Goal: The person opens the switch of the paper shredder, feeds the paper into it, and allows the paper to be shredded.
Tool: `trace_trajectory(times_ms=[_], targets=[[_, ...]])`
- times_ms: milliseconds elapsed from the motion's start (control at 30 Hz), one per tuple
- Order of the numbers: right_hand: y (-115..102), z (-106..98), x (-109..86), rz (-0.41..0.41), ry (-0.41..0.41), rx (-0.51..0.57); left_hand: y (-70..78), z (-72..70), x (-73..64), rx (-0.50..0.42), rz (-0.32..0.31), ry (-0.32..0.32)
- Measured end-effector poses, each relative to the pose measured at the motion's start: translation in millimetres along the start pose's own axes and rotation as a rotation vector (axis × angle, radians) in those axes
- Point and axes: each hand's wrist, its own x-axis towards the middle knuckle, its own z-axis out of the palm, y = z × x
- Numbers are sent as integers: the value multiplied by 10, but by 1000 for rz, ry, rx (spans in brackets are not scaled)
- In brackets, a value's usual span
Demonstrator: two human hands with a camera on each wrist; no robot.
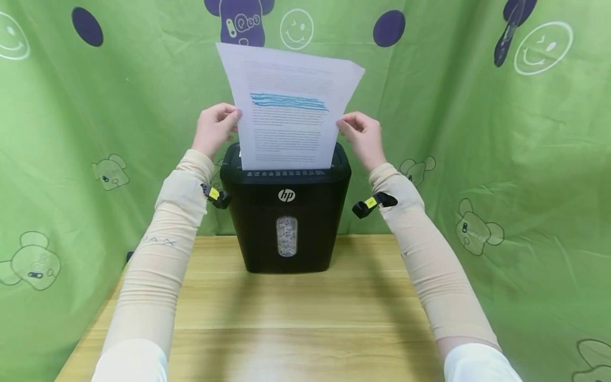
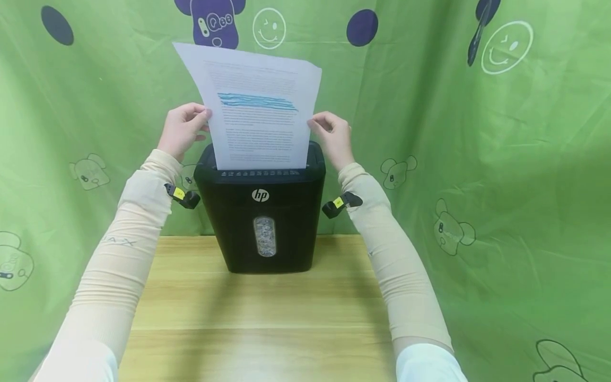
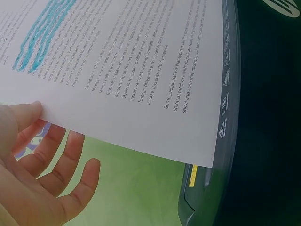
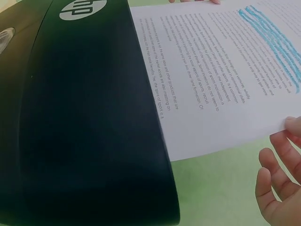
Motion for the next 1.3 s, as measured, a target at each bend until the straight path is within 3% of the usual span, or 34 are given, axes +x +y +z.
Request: trace_trajectory(times_ms=[600, 967, 1300], targets=[[-6, 1, -35, 3, -8, 0, -24, 16, -30, 36, -14, -20], [-2, 12, -28, 26, -56, -32, -80, 11, -23, 63, -36, -29], [-9, 31, -26, 29, -46, -28, -102, 27, -13, 90, -18, -26]])
